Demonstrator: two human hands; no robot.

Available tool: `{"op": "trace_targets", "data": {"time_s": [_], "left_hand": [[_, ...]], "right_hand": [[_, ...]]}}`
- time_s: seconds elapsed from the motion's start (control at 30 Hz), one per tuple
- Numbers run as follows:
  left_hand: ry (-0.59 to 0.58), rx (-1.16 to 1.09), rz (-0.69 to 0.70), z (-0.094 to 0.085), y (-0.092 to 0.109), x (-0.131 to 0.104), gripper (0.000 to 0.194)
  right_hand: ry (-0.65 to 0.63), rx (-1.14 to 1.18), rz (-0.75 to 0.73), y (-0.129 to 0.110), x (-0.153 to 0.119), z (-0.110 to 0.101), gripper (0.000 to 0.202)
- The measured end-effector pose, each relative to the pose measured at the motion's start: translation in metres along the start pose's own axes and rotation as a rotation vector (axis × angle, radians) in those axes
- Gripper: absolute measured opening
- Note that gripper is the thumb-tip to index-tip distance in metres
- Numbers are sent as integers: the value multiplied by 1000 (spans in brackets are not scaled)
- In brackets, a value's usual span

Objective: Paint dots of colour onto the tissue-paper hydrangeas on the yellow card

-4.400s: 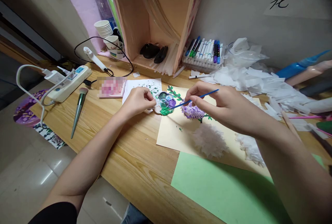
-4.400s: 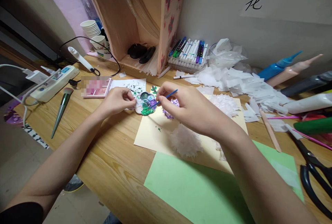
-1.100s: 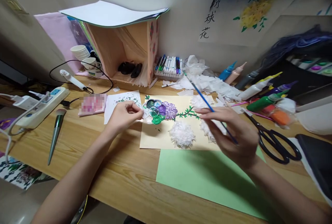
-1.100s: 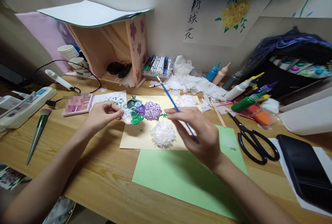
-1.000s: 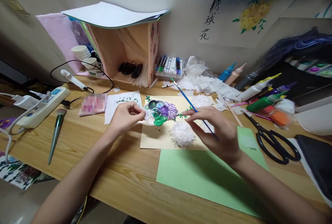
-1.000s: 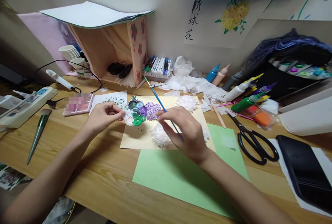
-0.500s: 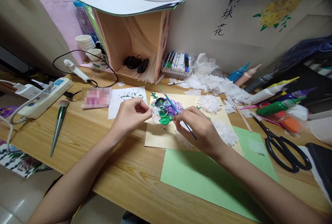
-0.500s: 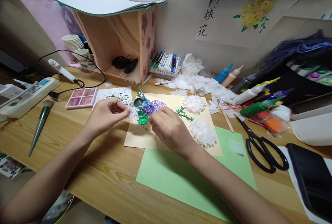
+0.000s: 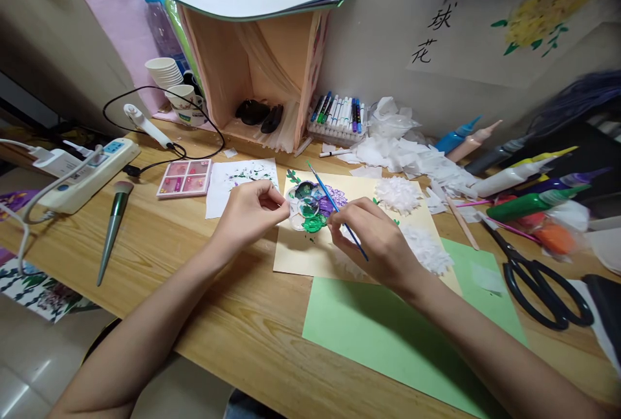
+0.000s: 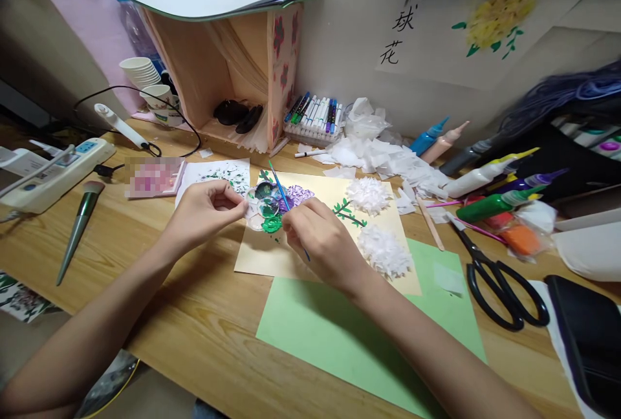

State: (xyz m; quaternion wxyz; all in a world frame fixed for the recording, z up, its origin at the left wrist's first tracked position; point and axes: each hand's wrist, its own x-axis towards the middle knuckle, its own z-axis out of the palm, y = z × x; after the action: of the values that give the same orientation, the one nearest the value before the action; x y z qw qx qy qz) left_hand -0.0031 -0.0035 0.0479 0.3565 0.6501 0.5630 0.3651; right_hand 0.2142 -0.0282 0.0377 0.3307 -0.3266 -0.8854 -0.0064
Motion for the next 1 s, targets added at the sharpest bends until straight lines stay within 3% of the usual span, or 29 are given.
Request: {"op": "trace_targets", "data": {"time_s": [0.37,0.6,0.8,1.0], "left_hand": [[-4,-1,-17,1,-1,0,13],[-7,1,-27,0,-1,1,11],[8,-13,-28,0,-3,2,11],[4,-23,-24,0,-3,1,10]], "right_hand": [[-12,6,15,2,-2,-3,14],[53,41,45,2,6,-10,16],[-37,51,-7,2,5,-5,13],[-32,-8,-42,-1,3,0,12]]}}
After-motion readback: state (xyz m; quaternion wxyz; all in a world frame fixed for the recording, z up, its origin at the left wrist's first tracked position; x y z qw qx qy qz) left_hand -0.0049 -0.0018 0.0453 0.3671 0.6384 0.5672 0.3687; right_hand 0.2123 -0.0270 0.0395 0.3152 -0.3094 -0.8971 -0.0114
